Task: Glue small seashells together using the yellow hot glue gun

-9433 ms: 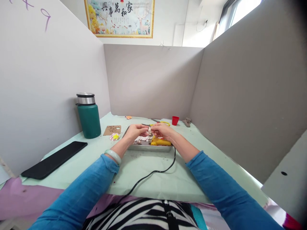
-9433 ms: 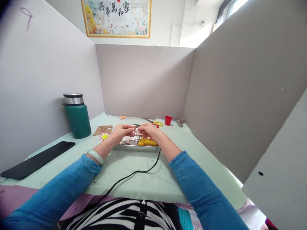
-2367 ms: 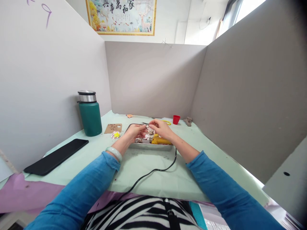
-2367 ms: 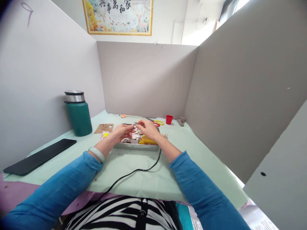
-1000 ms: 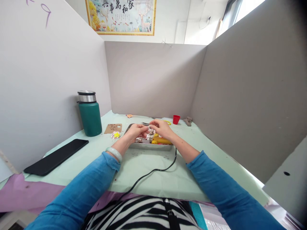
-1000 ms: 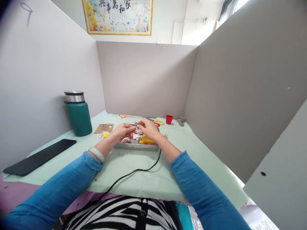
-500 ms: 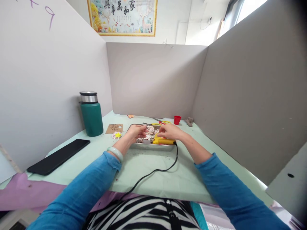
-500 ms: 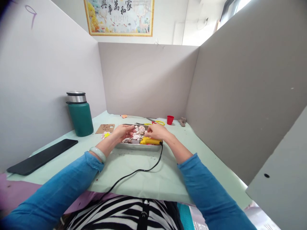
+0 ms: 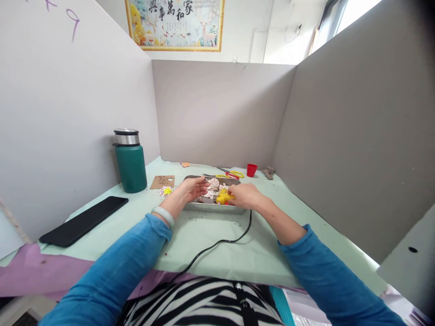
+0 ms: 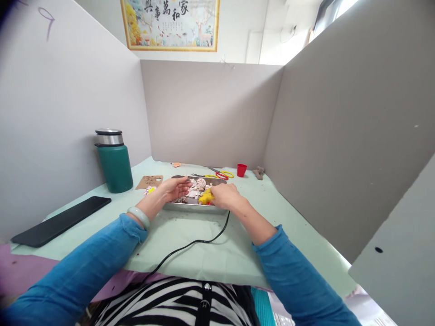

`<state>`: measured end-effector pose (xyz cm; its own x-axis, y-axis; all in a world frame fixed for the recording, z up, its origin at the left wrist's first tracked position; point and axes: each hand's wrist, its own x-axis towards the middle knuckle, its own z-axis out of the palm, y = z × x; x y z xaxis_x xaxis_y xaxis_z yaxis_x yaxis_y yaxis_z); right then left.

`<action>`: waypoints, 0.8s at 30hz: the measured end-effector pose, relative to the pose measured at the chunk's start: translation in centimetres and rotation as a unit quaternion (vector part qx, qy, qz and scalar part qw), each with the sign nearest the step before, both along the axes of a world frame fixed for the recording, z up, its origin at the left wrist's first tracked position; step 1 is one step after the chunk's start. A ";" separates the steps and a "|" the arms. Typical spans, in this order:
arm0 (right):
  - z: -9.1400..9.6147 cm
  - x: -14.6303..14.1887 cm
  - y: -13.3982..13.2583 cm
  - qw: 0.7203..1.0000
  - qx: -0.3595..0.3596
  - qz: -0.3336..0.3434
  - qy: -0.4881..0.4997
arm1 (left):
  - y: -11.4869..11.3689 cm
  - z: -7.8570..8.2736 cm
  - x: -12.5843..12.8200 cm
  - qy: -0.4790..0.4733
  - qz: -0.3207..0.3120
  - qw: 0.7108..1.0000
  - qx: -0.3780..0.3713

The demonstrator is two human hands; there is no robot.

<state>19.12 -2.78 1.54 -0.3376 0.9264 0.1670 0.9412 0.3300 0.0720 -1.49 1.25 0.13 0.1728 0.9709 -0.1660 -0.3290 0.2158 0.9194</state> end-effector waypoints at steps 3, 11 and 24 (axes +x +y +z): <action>0.3 0.4 0.2 0.999 0.008 0.020 0.037 | 0.0 0.0 -0.1 -0.015 -0.012 1.000 0.005; 1.6 0.8 0.2 0.927 -0.058 0.041 0.368 | -0.4 0.0 0.4 0.066 -0.006 0.995 0.071; -0.2 0.2 1.4 0.794 -0.106 0.048 0.597 | 0.4 -0.7 0.4 0.445 0.005 0.861 0.245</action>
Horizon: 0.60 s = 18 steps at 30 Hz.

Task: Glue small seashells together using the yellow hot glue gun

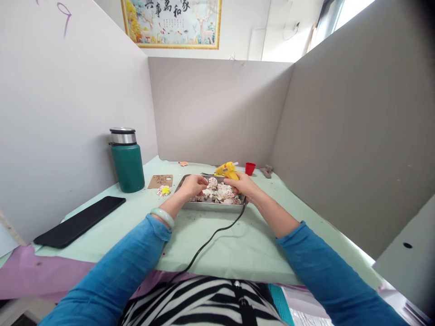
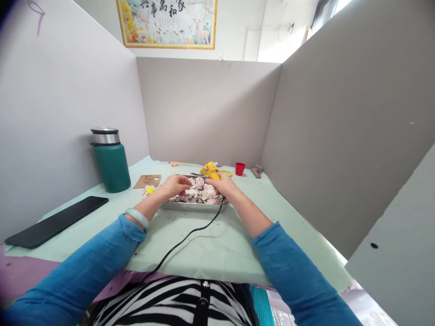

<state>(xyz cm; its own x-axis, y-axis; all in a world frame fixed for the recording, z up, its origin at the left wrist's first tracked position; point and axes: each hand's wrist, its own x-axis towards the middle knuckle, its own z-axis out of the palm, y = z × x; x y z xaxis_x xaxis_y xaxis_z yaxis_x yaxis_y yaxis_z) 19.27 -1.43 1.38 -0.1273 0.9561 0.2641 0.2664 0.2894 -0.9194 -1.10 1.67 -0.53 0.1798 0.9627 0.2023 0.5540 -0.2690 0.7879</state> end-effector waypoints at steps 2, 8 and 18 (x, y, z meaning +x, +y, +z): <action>-0.2 -0.1 0.2 1.000 0.004 0.000 0.001 | 0.0 0.0 0.0 0.057 -0.023 0.998 0.002; -0.4 -0.2 0.3 1.000 0.006 0.005 0.006 | -0.1 1.0 0.5 0.178 -0.051 0.982 0.023; -0.1 -0.5 -0.2 1.000 0.010 0.002 0.002 | -0.3 2.0 2.9 0.418 -0.040 0.907 0.039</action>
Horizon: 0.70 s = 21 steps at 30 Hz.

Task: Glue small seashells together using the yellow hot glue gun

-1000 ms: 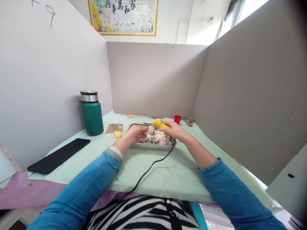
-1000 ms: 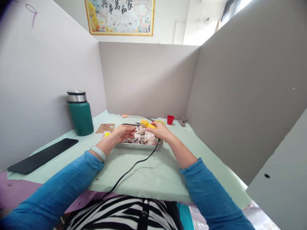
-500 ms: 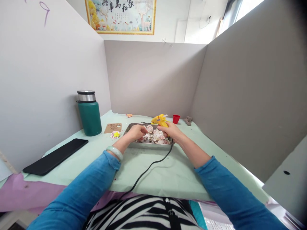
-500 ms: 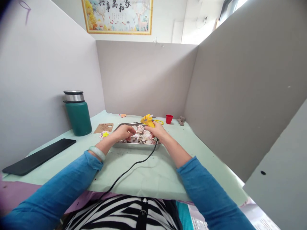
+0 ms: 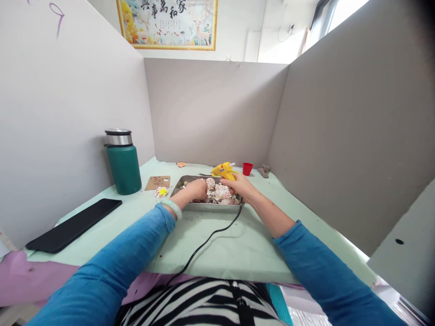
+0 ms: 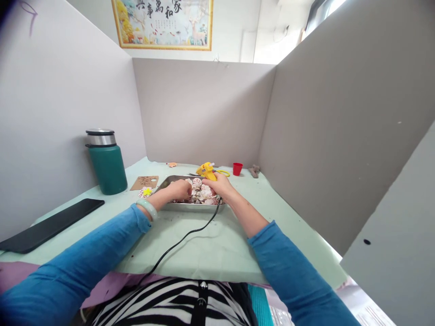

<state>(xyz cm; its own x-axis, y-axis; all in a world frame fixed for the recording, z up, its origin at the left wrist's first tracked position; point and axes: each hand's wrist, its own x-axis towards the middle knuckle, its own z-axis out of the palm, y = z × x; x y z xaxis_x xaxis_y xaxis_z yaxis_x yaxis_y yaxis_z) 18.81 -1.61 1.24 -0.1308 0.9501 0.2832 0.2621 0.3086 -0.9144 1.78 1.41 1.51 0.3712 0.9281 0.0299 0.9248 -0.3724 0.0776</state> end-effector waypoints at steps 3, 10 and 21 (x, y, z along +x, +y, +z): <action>-0.1 0.0 0.0 1.000 0.010 -0.007 0.001 | 0.3 -0.2 -0.7 -0.059 0.007 0.998 0.001; -0.2 -0.2 0.0 0.999 0.034 -0.018 0.014 | -0.1 -0.5 -1.9 -0.534 0.032 0.823 -0.193; -0.8 -1.3 -0.1 1.000 0.015 0.005 -0.009 | -2.2 -0.9 -0.6 -0.632 -0.023 0.734 -0.250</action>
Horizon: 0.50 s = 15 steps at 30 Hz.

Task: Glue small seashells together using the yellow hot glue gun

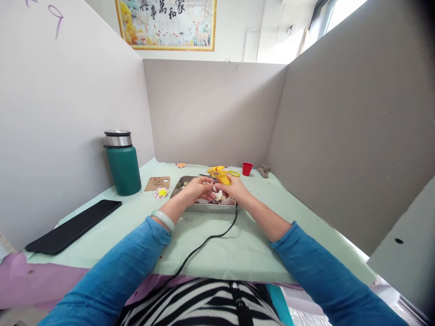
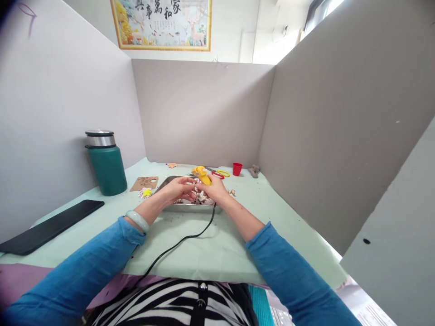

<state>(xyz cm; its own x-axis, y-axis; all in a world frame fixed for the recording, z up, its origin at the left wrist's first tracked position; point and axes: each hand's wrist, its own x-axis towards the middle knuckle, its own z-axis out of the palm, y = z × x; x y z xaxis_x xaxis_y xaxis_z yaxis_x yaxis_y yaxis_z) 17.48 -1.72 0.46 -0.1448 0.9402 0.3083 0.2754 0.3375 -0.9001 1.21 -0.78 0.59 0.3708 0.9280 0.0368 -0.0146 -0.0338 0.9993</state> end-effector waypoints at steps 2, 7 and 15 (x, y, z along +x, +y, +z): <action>0.0 -0.1 0.0 1.000 0.002 -0.002 -0.015 | 0.1 -0.2 0.0 0.005 0.004 1.000 0.002; -0.2 -0.2 0.0 0.999 0.028 -0.014 -0.025 | 0.3 -0.5 0.0 -0.008 -0.001 1.000 -0.002; -0.6 0.1 0.6 0.998 0.041 -0.040 -0.010 | 0.6 -0.4 -0.3 -0.042 0.007 0.999 -0.010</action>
